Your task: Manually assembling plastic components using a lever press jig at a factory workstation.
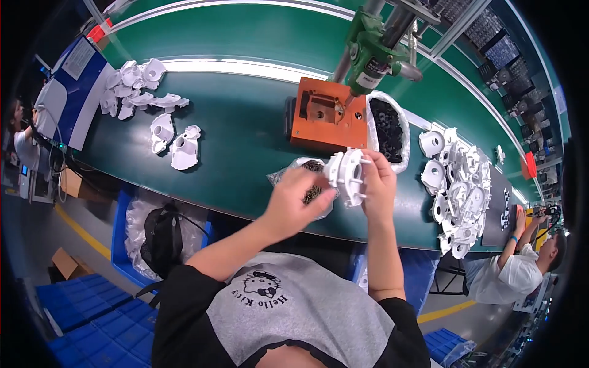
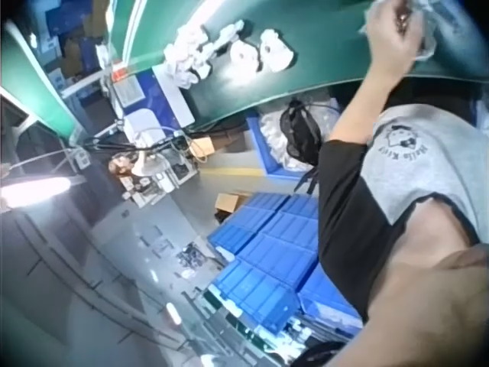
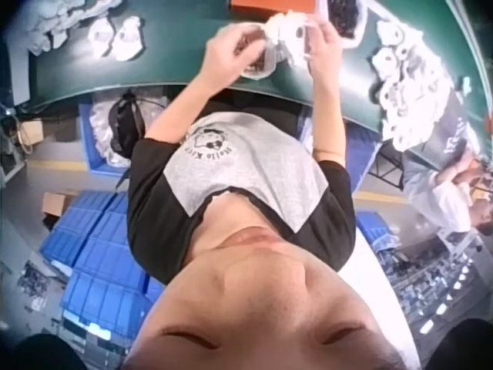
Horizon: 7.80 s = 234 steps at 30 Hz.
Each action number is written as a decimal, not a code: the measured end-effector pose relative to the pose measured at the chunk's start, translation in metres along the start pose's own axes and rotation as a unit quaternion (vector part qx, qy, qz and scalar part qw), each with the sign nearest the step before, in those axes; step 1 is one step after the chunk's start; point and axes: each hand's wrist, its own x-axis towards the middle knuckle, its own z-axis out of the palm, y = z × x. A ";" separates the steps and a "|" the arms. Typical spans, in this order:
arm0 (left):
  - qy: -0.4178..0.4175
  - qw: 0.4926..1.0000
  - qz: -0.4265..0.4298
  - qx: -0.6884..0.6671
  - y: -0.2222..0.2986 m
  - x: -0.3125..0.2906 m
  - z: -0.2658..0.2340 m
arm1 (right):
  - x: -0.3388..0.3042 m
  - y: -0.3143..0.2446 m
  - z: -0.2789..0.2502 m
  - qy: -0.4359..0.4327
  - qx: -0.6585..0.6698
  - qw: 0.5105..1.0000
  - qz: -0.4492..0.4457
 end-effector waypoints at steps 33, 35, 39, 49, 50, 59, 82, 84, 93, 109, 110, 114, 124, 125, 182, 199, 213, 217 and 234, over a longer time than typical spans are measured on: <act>-0.129 0.955 0.086 0.252 -0.011 0.094 -0.034 | -0.043 0.040 -0.053 -0.012 -0.009 0.998 -0.063; -0.128 0.916 0.148 0.351 -0.029 0.106 -0.030 | -0.047 0.060 -0.074 0.026 -0.016 0.999 -0.018; -0.107 0.845 0.259 0.455 -0.062 0.125 -0.010 | -0.052 0.064 -0.092 0.017 0.040 0.999 0.001; -0.075 0.870 0.270 0.405 -0.088 0.121 0.006 | -0.046 0.060 -0.088 -0.031 0.014 0.999 0.008; -0.074 0.866 0.275 0.410 -0.089 0.121 0.005 | -0.048 0.059 -0.086 -0.030 0.014 0.999 0.008; -0.068 0.877 0.264 0.395 -0.097 0.113 0.016 | -0.053 0.058 -0.081 0.000 -0.041 0.999 -0.007; -0.009 0.872 0.312 0.377 -0.103 0.110 0.016 | 0.168 0.026 -0.095 0.075 -0.634 0.748 -0.179; -0.008 0.870 0.313 0.381 -0.104 0.111 0.015 | 0.167 0.022 -0.094 0.071 -0.645 0.743 -0.163; -0.026 0.877 0.310 0.366 -0.112 0.117 0.002 | 0.154 0.005 -0.075 0.129 -0.590 0.780 -0.162; 0.024 0.894 0.277 0.352 -0.111 0.112 0.010 | 0.138 0.012 0.009 -0.056 -0.436 0.891 -0.115; 0.027 0.891 0.280 0.355 -0.111 0.111 0.010 | 0.139 0.015 0.008 -0.059 -0.437 0.890 -0.114; 0.034 0.888 0.289 0.357 -0.110 0.110 0.012 | 0.144 0.033 -0.001 -0.042 -0.401 0.903 -0.148; 0.053 0.880 0.304 0.362 -0.113 0.111 0.012 | 0.130 0.034 0.009 0.036 -0.528 0.808 -0.260; 0.053 0.880 0.303 0.362 -0.113 0.111 0.013 | 0.125 0.034 0.007 0.036 -0.529 0.808 -0.259; 0.018 0.896 0.274 0.349 -0.110 0.108 0.008 | 0.039 0.000 0.020 -0.089 -0.468 0.871 -0.121; 0.026 0.891 0.276 0.359 -0.112 0.108 0.008 | 0.056 -0.003 0.019 -0.113 -0.421 0.899 -0.053; 0.032 0.890 0.274 0.363 -0.109 0.109 0.009 | 0.069 -0.008 0.013 -0.098 -0.381 0.919 -0.031; 0.042 0.890 0.276 0.360 -0.111 0.108 0.010 | 0.090 -0.018 -0.006 -0.094 -0.306 0.946 0.058; -0.028 0.899 0.205 0.387 -0.093 0.111 0.010 | 0.132 -0.009 -0.013 -0.068 -0.213 0.975 -0.005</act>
